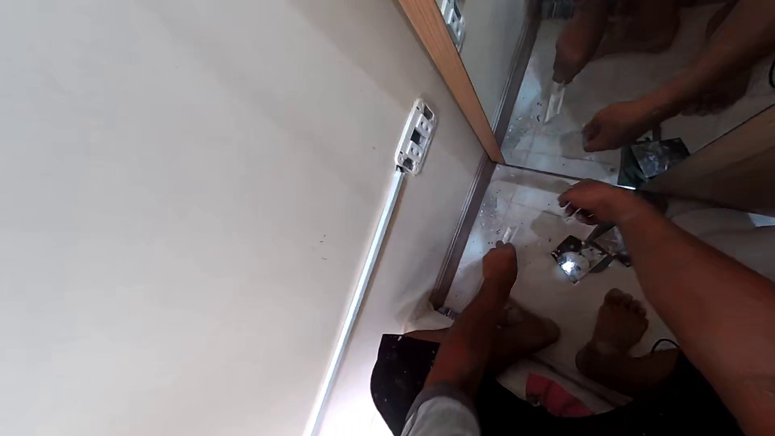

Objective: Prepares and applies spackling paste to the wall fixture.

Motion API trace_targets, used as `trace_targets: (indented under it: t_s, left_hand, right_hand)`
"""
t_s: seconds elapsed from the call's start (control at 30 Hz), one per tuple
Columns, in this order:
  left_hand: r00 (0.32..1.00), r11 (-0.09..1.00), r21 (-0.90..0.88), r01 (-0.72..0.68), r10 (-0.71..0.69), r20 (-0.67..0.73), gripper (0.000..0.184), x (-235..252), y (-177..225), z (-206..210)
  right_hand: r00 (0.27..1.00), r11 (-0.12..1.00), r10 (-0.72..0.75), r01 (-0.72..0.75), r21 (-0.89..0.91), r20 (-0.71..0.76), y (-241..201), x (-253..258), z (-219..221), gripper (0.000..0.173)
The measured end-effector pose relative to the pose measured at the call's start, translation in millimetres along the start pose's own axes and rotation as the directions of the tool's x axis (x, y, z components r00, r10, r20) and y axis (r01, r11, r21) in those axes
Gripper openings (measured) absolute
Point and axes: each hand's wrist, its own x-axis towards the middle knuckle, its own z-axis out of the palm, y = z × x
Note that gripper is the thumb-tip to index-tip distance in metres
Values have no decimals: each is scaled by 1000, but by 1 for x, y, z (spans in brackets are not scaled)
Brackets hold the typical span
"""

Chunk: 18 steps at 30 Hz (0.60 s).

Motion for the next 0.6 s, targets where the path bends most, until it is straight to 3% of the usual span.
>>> trace_targets:
  t_s: [0.17, 0.23, 0.37, 0.53, 0.6]
  left_hand:
    - [997, 999, 24, -38, 36, 75, 35, 24, 14, 45]
    - [997, 999, -13, -35, 36, 74, 41, 25, 17, 47]
    - [998, 958, -287, -26, 40, 45, 43, 23, 17, 44]
    - [990, 806, -582, -110, 141, 9, 38, 34, 4, 48]
    - [977, 732, -651, -199, 201, -72, 39, 43, -1, 76]
  right_hand:
    - [993, 993, 97, -93, 66, -64, 39, -4, -32, 21]
    - [986, 990, 139, -139, -1, -90, 51, -4, -34, 17]
    - [980, 947, 181, -198, -255, -87, 77, -1, -35, 23]
    - [990, 931, 131, -138, -337, -46, 108, 25, -34, 28]
    - [982, 924, 181, -190, -333, -59, 108, 13, -35, 34]
